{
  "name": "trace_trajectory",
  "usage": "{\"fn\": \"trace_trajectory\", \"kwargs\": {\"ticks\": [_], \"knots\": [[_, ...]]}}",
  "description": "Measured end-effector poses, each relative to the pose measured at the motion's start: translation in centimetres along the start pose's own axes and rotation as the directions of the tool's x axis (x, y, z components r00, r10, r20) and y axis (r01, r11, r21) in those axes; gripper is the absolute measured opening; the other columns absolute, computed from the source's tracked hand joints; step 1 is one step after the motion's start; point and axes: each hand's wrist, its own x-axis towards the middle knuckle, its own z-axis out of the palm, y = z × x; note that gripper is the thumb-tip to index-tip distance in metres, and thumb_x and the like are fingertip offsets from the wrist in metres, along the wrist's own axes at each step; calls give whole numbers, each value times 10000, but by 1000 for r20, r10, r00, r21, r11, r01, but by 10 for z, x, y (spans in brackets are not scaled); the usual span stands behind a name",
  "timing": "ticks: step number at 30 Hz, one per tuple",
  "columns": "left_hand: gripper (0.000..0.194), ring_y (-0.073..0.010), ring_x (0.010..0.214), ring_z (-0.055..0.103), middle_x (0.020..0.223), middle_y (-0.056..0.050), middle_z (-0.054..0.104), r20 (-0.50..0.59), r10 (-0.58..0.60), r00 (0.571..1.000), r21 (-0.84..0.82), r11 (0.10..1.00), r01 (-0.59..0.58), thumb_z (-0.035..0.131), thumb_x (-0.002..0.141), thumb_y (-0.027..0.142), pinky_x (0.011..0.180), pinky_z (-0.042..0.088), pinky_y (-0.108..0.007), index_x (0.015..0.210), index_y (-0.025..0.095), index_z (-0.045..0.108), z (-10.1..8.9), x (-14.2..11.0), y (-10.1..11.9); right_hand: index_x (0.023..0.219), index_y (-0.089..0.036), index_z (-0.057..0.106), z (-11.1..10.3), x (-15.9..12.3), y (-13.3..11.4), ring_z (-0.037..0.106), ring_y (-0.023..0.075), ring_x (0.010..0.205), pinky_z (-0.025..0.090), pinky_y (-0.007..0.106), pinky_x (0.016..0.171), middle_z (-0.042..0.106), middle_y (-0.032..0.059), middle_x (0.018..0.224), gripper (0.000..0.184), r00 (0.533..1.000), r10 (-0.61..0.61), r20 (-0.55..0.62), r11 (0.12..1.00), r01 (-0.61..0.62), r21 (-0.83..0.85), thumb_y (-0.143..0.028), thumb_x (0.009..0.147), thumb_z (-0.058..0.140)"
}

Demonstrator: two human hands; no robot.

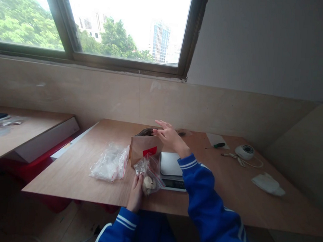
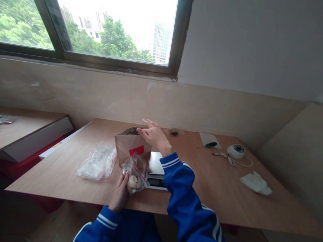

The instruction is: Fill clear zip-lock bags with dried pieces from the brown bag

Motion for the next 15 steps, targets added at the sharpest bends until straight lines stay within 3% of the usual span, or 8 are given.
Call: {"fn": "trace_trajectory", "kwargs": {"ticks": [5,9,10,12,15], "knots": [[503,-305,1210,536,1174,-103,652,-56,-79,995,8,997,80,667,738,521,1011,444,-449,1159,249,619,1,-1,2,1006,-244,715,-4,-6,-5,341,270,1346,190,511,1120,438,57,1439,438,997,15,-80,999,-12,40,-451,975,330],[505,-291,1216,531,1204,-91,637,-60,-79,995,18,997,80,655,749,521,1012,444,-427,1179,261,604,2,-1,4,1020,-218,675,-14,-28,-26,524,217,1148,368,404,1033,599,73,1183,313,968,114,-222,950,-41,308,-341,959,394],[503,-289,1221,527,1212,-90,631,-63,-78,995,20,997,79,653,753,520,1010,445,-423,1180,260,602,3,-2,5,1000,-205,664,-13,-36,-29,577,200,1046,432,372,964,633,64,1076,283,972,163,-171,908,-80,412,-299,946,403],[501,-285,1222,523,1216,-93,626,-70,-72,995,23,997,74,649,757,519,1003,448,-419,1177,251,597,3,-2,6,933,-184,650,-6,-55,-31,628,167,849,506,315,808,663,39,905,245,975,210,70,798,-212,565,-204,906,408],[494,-281,1182,549,1165,-93,643,-71,-61,996,19,998,62,639,758,537,980,461,-410,1153,243,597,5,-4,8,797,-169,639,17,-79,-23,628,145,714,513,264,679,665,21,763,240,892,225,392,746,-416,520,-77,817,419]]}}
